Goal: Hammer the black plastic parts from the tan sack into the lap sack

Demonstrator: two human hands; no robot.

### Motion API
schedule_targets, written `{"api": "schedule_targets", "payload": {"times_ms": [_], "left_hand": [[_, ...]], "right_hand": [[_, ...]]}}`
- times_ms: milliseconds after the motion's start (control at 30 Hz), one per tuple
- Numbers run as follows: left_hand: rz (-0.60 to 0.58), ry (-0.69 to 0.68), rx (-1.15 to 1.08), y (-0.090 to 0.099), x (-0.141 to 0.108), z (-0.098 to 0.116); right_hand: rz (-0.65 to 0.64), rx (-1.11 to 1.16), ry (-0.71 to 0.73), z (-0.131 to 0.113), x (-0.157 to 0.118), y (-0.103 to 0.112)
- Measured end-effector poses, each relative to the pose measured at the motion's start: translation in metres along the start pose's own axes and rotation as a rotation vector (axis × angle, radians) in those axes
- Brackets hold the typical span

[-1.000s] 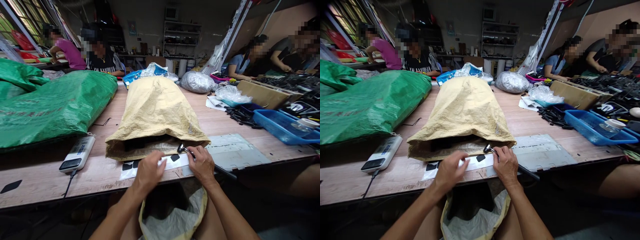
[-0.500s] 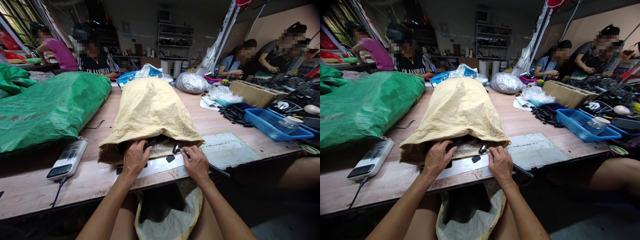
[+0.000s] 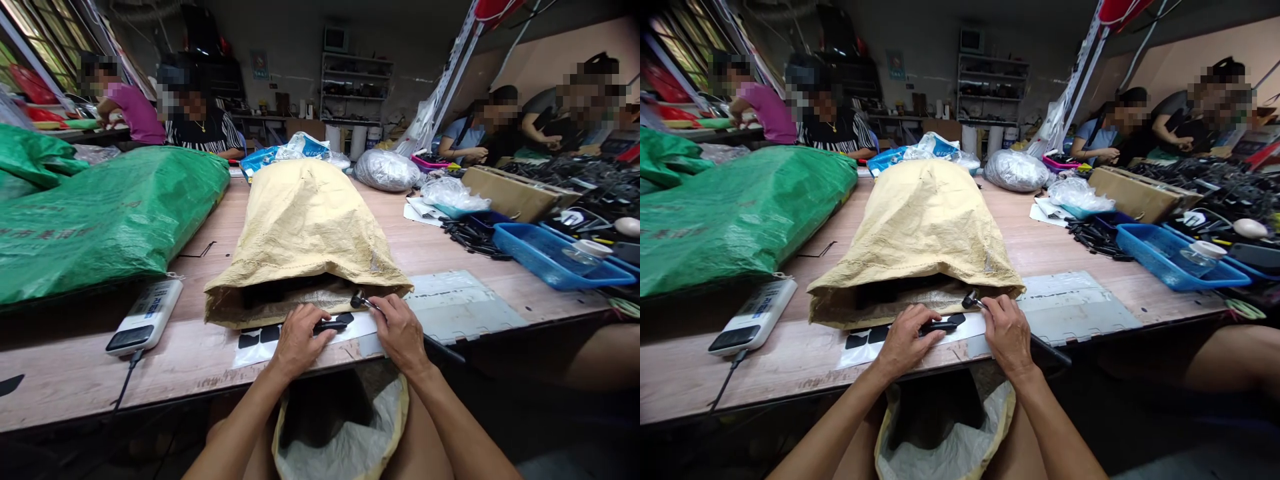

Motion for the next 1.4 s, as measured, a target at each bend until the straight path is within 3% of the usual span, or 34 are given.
{"api": "schedule_targets", "payload": {"times_ms": [133,233,333,567,667,800,1000,1100,1167,1267,1400], "left_hand": [[0.008,0.002,-0.005,0.000,-0.001,0.000],[0.012,0.011,-0.022,-0.001,-0.001,-0.003],[0.014,0.012,-0.034,-0.002,-0.001,-0.005],[0.017,-0.002,-0.058,-0.002,-0.002,-0.006],[0.014,-0.003,-0.064,-0.002,-0.003,-0.005],[0.019,0.011,-0.067,-0.001,-0.003,-0.004],[0.011,0.010,-0.085,-0.001,-0.002,-0.005],[0.019,0.007,-0.092,-0.001,-0.003,-0.005],[0.029,0.004,-0.094,0.000,-0.003,-0.005],[0.039,0.009,-0.088,0.000,-0.003,-0.005],[0.054,0.019,-0.071,0.001,-0.003,-0.006]], "right_hand": [[0.050,0.250,0.039,-0.016,-0.010,0.021],[0.002,0.369,0.065,-0.030,-0.017,0.022],[-0.020,0.372,0.066,-0.039,-0.020,0.023],[0.106,0.287,0.141,-0.060,-0.027,0.045],[0.098,0.224,0.129,-0.060,-0.031,0.037],[-0.019,0.161,0.091,-0.058,-0.031,0.018],[0.052,0.227,0.158,-0.076,-0.028,0.030],[-0.026,0.206,0.168,-0.082,-0.027,0.018],[-0.069,0.197,0.153,-0.079,-0.025,0.011],[-0.034,0.212,0.134,-0.065,-0.020,0.016],[0.022,0.111,0.066,-0.027,-0.003,0.022]]}}
Point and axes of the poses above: each hand's wrist, its own x-axis towards the middle knuckle, its own y-axis out of the back of the hand, z = x × y, the point moved 10 cm from there along x, towards the middle knuckle, and after that the axes turned 10 degrees about -z, right-handed, at the moved point
